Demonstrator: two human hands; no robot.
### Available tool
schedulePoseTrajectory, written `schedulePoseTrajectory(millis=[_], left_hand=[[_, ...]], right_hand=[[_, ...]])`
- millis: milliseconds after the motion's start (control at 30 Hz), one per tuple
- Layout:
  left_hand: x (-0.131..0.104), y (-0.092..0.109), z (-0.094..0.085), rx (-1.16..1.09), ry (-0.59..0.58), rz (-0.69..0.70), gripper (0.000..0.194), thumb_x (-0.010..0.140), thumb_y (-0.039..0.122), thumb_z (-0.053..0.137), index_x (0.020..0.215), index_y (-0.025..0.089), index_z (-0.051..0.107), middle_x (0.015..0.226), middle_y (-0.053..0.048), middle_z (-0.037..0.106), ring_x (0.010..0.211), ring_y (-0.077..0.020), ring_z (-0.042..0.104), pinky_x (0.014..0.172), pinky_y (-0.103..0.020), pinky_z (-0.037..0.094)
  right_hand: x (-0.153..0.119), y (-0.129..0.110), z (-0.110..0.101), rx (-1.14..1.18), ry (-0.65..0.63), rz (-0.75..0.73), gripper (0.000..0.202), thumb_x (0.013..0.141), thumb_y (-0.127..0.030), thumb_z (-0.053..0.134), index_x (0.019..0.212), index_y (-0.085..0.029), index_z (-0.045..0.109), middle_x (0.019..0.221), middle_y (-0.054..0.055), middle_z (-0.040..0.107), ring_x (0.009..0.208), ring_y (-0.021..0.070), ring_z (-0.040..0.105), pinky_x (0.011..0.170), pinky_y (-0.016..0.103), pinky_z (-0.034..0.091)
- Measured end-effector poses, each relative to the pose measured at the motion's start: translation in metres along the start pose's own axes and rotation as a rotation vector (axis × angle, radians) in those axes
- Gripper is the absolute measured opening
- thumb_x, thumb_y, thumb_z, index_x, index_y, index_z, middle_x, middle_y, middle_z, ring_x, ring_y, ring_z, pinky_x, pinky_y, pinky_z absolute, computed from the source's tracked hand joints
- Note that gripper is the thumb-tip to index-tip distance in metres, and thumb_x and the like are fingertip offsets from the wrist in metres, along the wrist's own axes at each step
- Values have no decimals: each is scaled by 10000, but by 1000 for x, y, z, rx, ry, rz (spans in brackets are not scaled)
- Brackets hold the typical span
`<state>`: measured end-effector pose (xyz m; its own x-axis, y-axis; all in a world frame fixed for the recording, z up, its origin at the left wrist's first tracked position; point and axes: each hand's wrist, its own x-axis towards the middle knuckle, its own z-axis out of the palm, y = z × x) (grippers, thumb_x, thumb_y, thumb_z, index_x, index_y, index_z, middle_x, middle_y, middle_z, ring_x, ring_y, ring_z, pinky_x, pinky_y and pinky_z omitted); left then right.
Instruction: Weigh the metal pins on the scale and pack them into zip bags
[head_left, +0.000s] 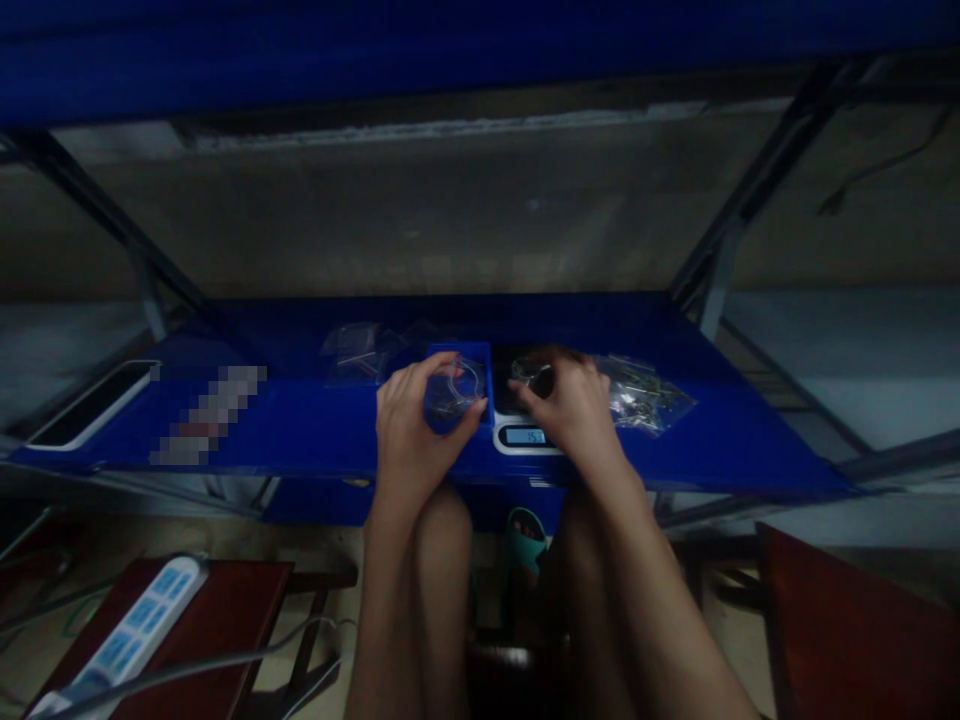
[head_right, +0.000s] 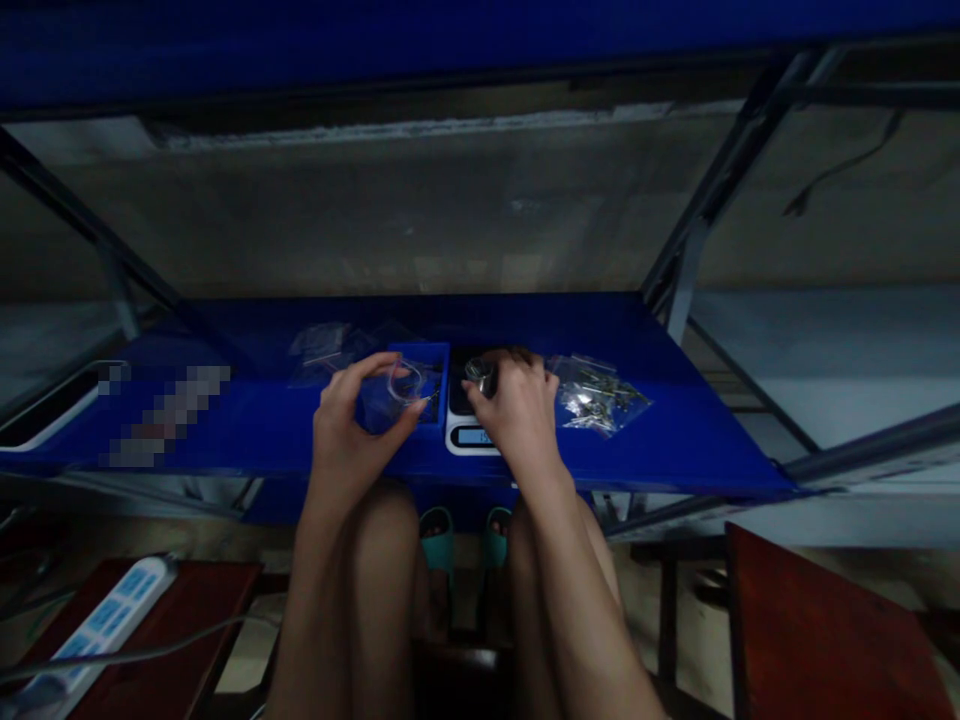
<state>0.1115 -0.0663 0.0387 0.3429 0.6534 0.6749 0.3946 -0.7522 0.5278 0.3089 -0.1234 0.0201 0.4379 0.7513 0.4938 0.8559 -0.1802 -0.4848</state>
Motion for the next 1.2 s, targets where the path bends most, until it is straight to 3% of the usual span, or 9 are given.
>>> schedulePoseTrajectory(millis=[100,233,333,500,633,833,967,1100,1200], left_hand=[[0,-2,0,-3,-3,-7,459,863,283,840,1278,270,645,1133,-37,787,1121,-262,704,1049,-440,477],[1,-5,-1,-18,-34,-31,440,863,299,847,1267,270,675,1138,-41,785,1107,-261,703,1036,-439,491],[1,-5,-2,-69,-72,-39,465,856,302,857,1288,278,685,1134,-44,783,1099,-259,709,1022,-429,507],[1,-4,-1,-170,-83,-15,488,855,297,865,1310,272,692,1167,-52,773,1101,-250,709,998,-414,525],[1,-4,-2,-204,-67,-18,508,841,290,879,1316,272,698,1167,-52,776,1103,-252,710,1003,-416,527],[0,-4,0,-227,-63,12,499,845,295,876,1313,262,705,1172,-52,777,1078,-248,715,968,-406,532],[1,-3,0,-265,-56,-6,468,849,309,872,1291,263,726,1180,-52,777,1076,-242,721,964,-396,537],[1,-1,0,-378,-26,-67,438,844,313,877,1261,251,757,1132,-56,790,1045,-222,730,964,-367,543],[2,-1,-1,-549,23,-206,408,829,332,886,1212,234,787,1075,-57,805,975,-202,746,928,-334,565]], right_hand=[[4,-5,-3,205,-30,4,286,865,-318,777,1107,-179,717,1121,151,788,1082,355,713,949,528,532],[2,-16,-15,662,-47,7,359,888,-400,790,1187,-217,710,1153,89,789,1067,260,750,993,437,582],[-2,-25,-19,877,-146,-4,407,900,-411,785,1266,-247,714,1230,78,740,1054,215,742,916,361,621],[-4,-30,-19,961,-223,-7,572,821,-360,864,1352,-246,685,1167,63,713,968,179,708,753,280,605],[-2,-28,-20,1007,-197,18,442,771,-359,913,1150,-222,730,1050,45,757,864,163,691,677,263,555],[-2,-32,-29,927,-244,-131,311,945,-335,761,1247,-261,765,1168,71,726,977,197,683,771,322,562],[-3,-38,-31,884,-165,-216,292,963,-321,742,1252,-285,767,1163,66,724,1027,212,677,814,341,567],[-4,-41,-30,979,-104,-117,257,916,-345,799,1158,-263,773,1111,52,746,941,190,706,808,329,598],[-3,-36,-27,1062,-3,12,289,917,-394,792,1173,-278,726,1053,32,755,863,187,737,787,337,633]])
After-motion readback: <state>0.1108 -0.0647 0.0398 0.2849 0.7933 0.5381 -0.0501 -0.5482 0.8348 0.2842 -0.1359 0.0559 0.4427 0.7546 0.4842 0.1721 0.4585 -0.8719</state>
